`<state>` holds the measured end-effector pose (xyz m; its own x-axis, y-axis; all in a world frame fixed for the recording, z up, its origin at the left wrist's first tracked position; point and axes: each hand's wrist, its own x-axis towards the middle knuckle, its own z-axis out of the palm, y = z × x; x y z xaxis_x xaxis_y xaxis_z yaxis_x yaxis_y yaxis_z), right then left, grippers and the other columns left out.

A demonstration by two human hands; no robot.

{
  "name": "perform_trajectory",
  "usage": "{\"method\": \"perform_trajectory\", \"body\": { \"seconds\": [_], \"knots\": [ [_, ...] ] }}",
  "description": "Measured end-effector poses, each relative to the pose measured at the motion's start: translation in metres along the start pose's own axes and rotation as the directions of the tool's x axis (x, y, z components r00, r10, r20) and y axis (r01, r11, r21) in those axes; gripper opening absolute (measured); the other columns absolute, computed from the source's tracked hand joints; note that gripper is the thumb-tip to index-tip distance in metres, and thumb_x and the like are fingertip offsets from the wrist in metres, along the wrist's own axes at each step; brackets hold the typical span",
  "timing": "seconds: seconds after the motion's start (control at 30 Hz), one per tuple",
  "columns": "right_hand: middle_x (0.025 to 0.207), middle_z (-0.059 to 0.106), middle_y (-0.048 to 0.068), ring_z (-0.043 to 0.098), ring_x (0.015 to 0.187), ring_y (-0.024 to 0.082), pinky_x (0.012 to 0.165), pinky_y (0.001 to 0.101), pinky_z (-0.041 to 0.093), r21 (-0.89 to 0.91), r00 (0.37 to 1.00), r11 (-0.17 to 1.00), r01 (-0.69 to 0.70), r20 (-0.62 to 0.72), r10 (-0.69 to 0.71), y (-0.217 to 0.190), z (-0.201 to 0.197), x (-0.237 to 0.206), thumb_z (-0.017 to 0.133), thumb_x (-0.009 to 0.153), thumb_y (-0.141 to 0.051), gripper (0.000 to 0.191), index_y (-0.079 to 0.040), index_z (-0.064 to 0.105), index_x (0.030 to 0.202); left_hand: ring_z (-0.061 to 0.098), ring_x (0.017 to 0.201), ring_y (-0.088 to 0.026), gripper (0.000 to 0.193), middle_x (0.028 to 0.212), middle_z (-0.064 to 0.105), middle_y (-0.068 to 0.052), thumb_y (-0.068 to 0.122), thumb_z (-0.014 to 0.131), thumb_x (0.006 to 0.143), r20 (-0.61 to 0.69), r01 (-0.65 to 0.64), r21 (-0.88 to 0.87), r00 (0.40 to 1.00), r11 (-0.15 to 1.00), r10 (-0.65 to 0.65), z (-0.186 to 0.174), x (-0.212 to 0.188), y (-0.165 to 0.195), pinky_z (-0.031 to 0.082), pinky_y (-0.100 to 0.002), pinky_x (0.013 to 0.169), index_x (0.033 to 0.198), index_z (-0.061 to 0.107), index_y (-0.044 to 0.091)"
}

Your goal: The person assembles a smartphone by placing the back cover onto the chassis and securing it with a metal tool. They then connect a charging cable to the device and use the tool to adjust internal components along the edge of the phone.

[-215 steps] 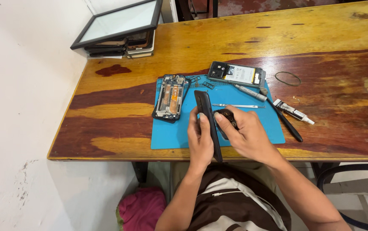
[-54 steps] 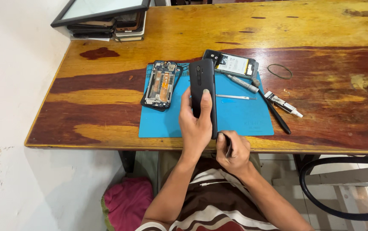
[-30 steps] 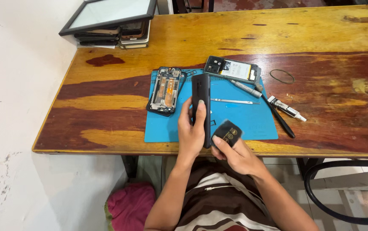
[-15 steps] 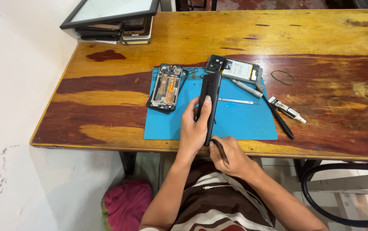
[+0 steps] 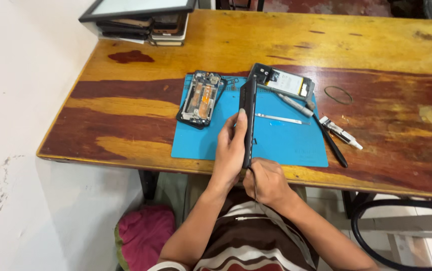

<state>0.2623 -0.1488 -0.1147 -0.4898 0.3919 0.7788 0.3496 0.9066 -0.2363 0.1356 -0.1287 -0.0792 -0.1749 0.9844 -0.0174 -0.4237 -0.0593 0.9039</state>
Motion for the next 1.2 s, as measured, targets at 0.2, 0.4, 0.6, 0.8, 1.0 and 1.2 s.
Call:
{"method": "perform_trajectory", "body": {
  "seconds": [0.2,0.4,0.6,0.8,1.0,1.2],
  "knots": [
    [0.078,0.058,0.016,0.058,0.062,0.037,0.059,0.0460,0.049,0.044,0.990,0.998,0.051,0.130,-0.057,0.002,-0.032,0.027,0.068,0.076,0.005,0.020,0.000,0.052,0.087,0.049,0.067,-0.005,0.055,0.089,0.055,0.003,0.050,0.058,0.097,0.080,0.064,-0.087,0.995,0.994,-0.057,-0.006,-0.007,0.014,0.043,-0.021,0.057,0.129,0.055,0.006],
    [0.093,0.064,0.017,0.066,0.076,0.037,0.067,0.0433,0.054,0.173,0.998,0.984,0.039,0.049,-0.048,0.003,-0.036,0.042,0.072,0.080,0.008,0.027,0.001,0.054,0.099,0.047,0.064,-0.008,0.055,0.090,0.046,-0.002,0.050,0.070,0.095,0.119,0.178,-0.235,0.981,0.956,-0.153,-0.004,0.003,0.020,0.040,-0.023,0.056,0.117,0.049,0.005],
    [0.092,0.065,0.013,0.060,0.072,0.033,0.065,0.0417,0.047,0.063,0.983,0.994,0.087,0.155,-0.096,0.015,-0.036,0.052,0.071,0.086,-0.004,0.018,-0.001,0.054,0.091,0.049,0.059,-0.009,0.063,0.083,0.050,0.001,0.058,0.067,0.086,0.034,0.297,-0.290,0.953,0.910,-0.300,-0.007,0.016,0.017,0.038,-0.024,0.049,0.119,0.051,0.007],
    [0.081,0.055,0.008,0.057,0.074,0.027,0.072,0.0395,0.042,-0.116,0.976,0.982,0.151,0.176,-0.130,0.015,-0.042,0.048,0.065,0.080,-0.010,0.012,-0.006,0.057,0.088,0.053,0.061,-0.012,0.065,0.083,0.050,0.000,0.063,0.062,0.088,0.016,0.275,-0.283,0.959,0.919,-0.282,-0.009,0.018,0.007,0.045,-0.026,0.054,0.119,0.049,0.007],
    [0.080,0.055,0.008,0.057,0.074,0.027,0.077,0.0403,0.044,-0.020,0.977,0.994,0.105,0.189,-0.099,0.018,-0.041,0.043,0.065,0.081,-0.009,0.015,-0.004,0.062,0.095,0.053,0.063,-0.012,0.063,0.083,0.054,-0.001,0.065,0.060,0.092,0.031,0.292,-0.301,0.954,0.908,-0.297,-0.011,0.014,-0.001,0.047,-0.026,0.059,0.116,0.054,0.007],
    [0.092,0.065,0.009,0.066,0.089,0.027,0.082,0.0398,0.047,-0.017,0.976,0.995,0.097,0.197,-0.092,0.021,-0.036,0.036,0.066,0.081,-0.010,0.017,-0.005,0.062,0.097,0.052,0.059,-0.015,0.059,0.079,0.052,0.000,0.062,0.060,0.092,0.111,0.282,-0.357,0.959,0.890,-0.259,-0.018,0.019,0.016,0.056,-0.039,0.072,0.113,0.054,0.008]
  ]
}}
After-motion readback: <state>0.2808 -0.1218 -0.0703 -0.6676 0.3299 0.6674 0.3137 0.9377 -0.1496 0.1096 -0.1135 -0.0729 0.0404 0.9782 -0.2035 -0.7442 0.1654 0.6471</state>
